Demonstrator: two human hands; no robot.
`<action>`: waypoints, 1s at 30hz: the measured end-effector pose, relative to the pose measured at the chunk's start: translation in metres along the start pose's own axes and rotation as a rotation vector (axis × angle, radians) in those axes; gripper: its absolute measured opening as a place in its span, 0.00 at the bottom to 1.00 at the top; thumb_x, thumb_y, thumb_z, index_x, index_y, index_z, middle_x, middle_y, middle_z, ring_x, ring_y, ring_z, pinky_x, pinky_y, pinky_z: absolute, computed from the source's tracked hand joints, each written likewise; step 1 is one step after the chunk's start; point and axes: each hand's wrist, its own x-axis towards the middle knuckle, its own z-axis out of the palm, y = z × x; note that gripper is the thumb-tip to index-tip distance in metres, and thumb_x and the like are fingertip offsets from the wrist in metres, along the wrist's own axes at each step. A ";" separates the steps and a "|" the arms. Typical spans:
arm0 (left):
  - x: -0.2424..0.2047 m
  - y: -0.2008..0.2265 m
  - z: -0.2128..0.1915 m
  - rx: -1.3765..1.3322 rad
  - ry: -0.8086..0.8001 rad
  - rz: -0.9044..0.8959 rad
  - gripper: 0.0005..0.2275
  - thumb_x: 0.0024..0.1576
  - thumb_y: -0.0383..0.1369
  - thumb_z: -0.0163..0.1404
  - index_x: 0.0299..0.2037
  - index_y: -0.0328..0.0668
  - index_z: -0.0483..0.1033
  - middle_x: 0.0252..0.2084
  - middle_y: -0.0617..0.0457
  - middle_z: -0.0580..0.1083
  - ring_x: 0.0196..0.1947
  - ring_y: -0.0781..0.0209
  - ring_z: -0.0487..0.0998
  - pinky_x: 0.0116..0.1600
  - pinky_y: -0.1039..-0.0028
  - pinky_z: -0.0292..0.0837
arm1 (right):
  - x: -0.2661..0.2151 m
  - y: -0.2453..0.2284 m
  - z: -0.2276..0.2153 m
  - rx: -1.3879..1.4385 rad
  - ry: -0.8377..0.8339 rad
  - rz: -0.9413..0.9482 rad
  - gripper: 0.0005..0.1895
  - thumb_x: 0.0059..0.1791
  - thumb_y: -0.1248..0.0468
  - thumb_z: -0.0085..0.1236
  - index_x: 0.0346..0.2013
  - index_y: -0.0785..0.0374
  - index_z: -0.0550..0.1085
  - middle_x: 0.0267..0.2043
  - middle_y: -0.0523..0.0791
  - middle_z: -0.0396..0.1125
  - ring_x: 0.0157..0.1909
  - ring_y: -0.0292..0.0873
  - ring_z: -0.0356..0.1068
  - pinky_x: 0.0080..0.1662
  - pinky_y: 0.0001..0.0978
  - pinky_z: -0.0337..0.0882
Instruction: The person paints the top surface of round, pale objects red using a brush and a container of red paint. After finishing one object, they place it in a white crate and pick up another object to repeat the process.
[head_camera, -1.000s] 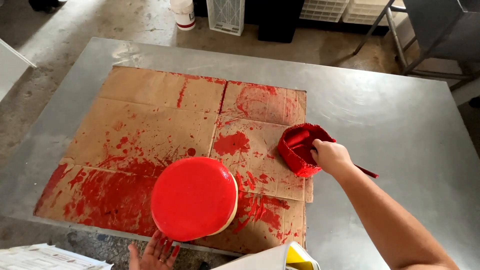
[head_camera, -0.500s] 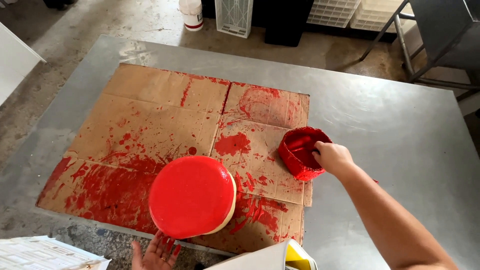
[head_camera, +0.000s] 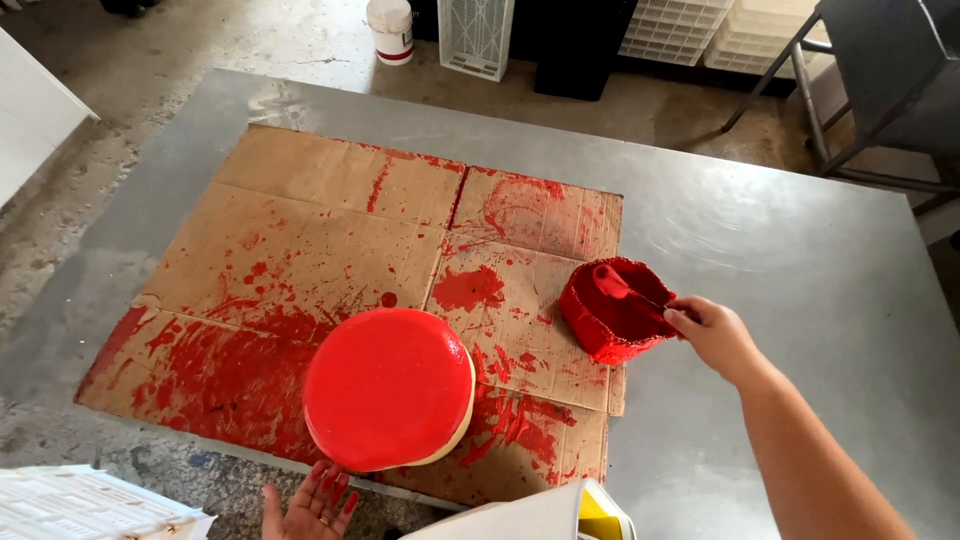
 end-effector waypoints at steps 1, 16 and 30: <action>-0.005 0.002 0.005 -0.002 -0.002 -0.002 0.43 0.57 0.72 0.25 0.72 0.48 0.61 0.72 0.52 0.63 0.72 0.50 0.62 0.75 0.51 0.59 | -0.003 0.007 0.003 -0.003 0.002 -0.001 0.15 0.54 0.55 0.54 0.49 0.58 0.81 0.32 0.45 0.71 0.34 0.40 0.65 0.37 0.33 0.62; -0.038 0.006 0.021 0.032 0.035 0.017 0.43 0.59 0.69 0.20 0.73 0.46 0.60 0.73 0.48 0.63 0.73 0.48 0.62 0.76 0.52 0.58 | -0.005 0.086 0.081 1.112 0.120 -0.133 0.03 0.53 0.65 0.56 0.39 0.59 0.72 0.21 0.42 0.54 0.22 0.34 0.47 0.26 0.23 0.48; -0.048 0.003 0.021 0.030 0.006 0.059 0.41 0.60 0.68 0.24 0.72 0.45 0.61 0.70 0.47 0.65 0.71 0.47 0.63 0.75 0.53 0.59 | -0.030 0.058 0.090 1.130 0.216 0.073 0.10 0.56 0.56 0.55 0.43 0.59 0.74 0.25 0.45 0.60 0.21 0.36 0.48 0.28 0.23 0.51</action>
